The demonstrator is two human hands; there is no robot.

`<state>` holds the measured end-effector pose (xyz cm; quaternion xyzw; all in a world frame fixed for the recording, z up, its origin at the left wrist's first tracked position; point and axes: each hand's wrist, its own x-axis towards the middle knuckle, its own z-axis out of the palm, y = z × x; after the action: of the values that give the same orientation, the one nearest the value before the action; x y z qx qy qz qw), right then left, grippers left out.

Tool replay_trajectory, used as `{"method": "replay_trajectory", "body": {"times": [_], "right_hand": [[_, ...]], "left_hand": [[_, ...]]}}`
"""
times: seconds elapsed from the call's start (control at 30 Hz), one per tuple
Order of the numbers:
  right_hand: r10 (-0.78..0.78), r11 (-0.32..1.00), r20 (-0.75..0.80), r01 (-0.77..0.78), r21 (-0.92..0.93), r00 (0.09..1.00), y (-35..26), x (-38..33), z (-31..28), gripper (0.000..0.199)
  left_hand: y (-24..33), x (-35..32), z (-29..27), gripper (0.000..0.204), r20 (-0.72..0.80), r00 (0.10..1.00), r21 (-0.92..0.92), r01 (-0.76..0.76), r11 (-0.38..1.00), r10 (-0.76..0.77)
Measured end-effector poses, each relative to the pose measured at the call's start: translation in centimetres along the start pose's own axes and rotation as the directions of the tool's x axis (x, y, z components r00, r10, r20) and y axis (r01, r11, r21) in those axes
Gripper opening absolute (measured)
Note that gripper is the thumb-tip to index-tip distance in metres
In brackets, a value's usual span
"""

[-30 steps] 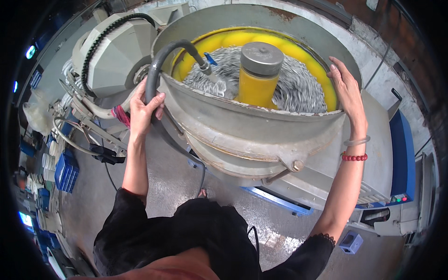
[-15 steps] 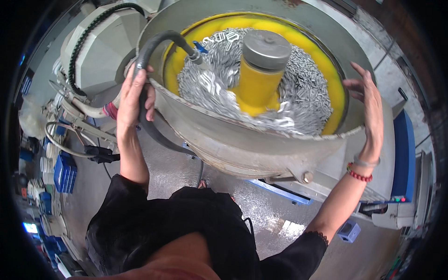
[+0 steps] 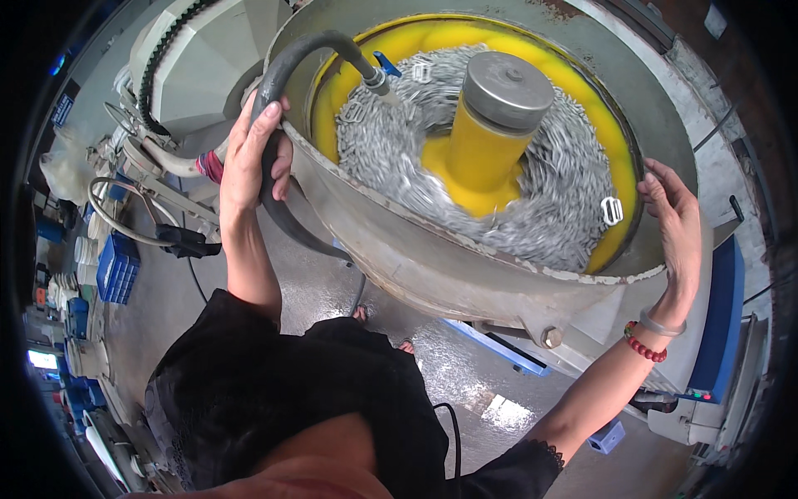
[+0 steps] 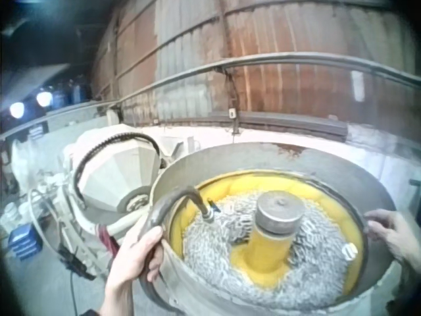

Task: The person uses a hose to spray water into a rotating industrial machine containing a mop-like material. They repeatedly direct the water stream into the machine's interior and occasionally adjust the hose position.

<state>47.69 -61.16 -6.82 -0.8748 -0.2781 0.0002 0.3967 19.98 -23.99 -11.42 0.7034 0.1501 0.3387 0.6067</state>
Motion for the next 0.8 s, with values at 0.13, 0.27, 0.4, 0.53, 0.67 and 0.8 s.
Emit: {"method": "replay_trajectory", "body": {"times": [0.13, 0.27, 0.4, 0.53, 0.67, 0.8], "right_hand": [[0.007, 0.998, 0.088, -0.002, -0.059, 0.996, -0.3, -0.1, -0.2, 0.039], [-0.057, 0.987, 0.102, 0.071, -0.144, 0.993, 0.0, 0.4, 0.5, 0.038], [-0.068, 0.975, 0.13, 0.093, -0.2, 0.989, 0.4, 0.7, -0.1, 0.038], [-0.057, 0.971, 0.124, 0.084, -0.223, 0.991, 0.1, 0.6, -0.4, 0.037], [-0.084, 0.947, 0.117, 0.116, -0.301, 0.99, 0.6, 0.9, -0.4, 0.037], [-0.14, 0.921, 0.198, 0.201, -0.333, 0.97, 1.2, 2.1, 0.5, 0.035]], "left_hand": [[0.4, 0.1, 0.2, 0.034, 0.014, 1.0, 0.035, 0.0, 0.999, 0.0], [0.7, -0.5, 0.2, 0.035, -0.005, 1.0, 0.053, 0.019, 0.998, -0.019], [0.3, -0.6, 0.7, 0.036, -0.037, 0.999, 0.046, -0.002, 0.999, 0.003], [0.0, 0.0, 1.1, 0.034, -0.055, 0.998, 0.023, -0.012, 1.0, 0.013], [-0.4, 0.0, 0.8, 0.034, -0.075, 0.997, 0.039, -0.031, 0.999, 0.034], [-0.7, -0.4, 0.2, 0.036, -0.099, 0.995, 0.03, -0.032, 0.999, 0.034]]}}
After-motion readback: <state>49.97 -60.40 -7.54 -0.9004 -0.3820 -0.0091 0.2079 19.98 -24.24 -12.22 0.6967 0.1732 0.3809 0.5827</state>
